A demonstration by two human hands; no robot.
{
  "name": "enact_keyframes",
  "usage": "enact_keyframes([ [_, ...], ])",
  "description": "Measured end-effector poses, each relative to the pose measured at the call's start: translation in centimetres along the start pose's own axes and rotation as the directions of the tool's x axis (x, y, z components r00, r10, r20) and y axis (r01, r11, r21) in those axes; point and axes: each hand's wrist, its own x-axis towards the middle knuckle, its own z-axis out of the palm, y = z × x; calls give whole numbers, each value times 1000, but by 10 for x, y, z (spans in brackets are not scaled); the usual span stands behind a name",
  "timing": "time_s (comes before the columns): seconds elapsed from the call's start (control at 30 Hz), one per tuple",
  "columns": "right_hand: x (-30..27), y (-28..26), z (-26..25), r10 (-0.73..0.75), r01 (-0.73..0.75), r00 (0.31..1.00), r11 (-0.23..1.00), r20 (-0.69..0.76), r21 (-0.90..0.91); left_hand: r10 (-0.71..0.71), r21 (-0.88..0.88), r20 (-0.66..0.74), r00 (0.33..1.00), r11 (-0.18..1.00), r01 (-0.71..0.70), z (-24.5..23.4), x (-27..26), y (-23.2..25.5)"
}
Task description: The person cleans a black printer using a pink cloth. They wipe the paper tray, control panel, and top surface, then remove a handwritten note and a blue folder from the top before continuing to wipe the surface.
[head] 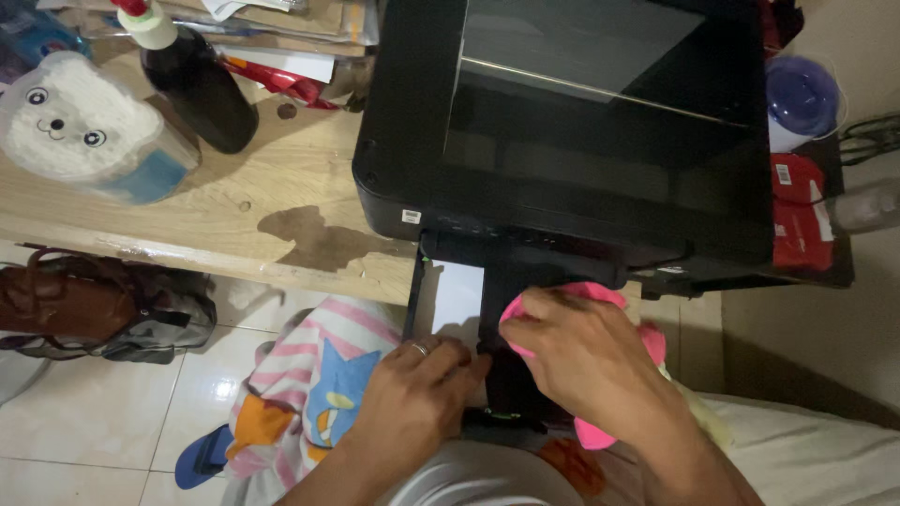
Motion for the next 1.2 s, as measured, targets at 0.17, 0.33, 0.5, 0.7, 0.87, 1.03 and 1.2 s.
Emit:
enact_keyframes([
  [0.17, 8, 3, 3, 45, -54, 994, 995, -98, -83, -18, -17, 37, 999, 1000, 18, 0, 0, 0],
  [0.33, -15, -2, 8, -77, 78, 997, 990, -15, 115, -30, 16, 47, 998, 999, 29, -3, 3, 3],
  [0.5, -32, 13, -4, 156, -158, 983, 987, -100, -12, 72, 43, 41, 997, 996, -74, -5, 16, 5],
  [0.7, -9, 11, 11, 14, -3, 932, 1000, -362, 31, 92, 62, 194, 977, 992, -106, 3, 34, 1],
  [0.87, -33, 14, 4, 76, -57, 987, 989, -141, 134, 82, 53, 235, 969, 994, -97, 4, 36, 0],
  [1.03, -31, 29, -5, 290, -286, 934, 957, -207, 51, 96, 129, 221, 971, 984, -126, 8, 35, -1],
  [1.2, -28, 24, -2, 230, -215, 971, 960, -70, 180, 84, 92, 256, 963, 990, -111, 4, 37, -1],
])
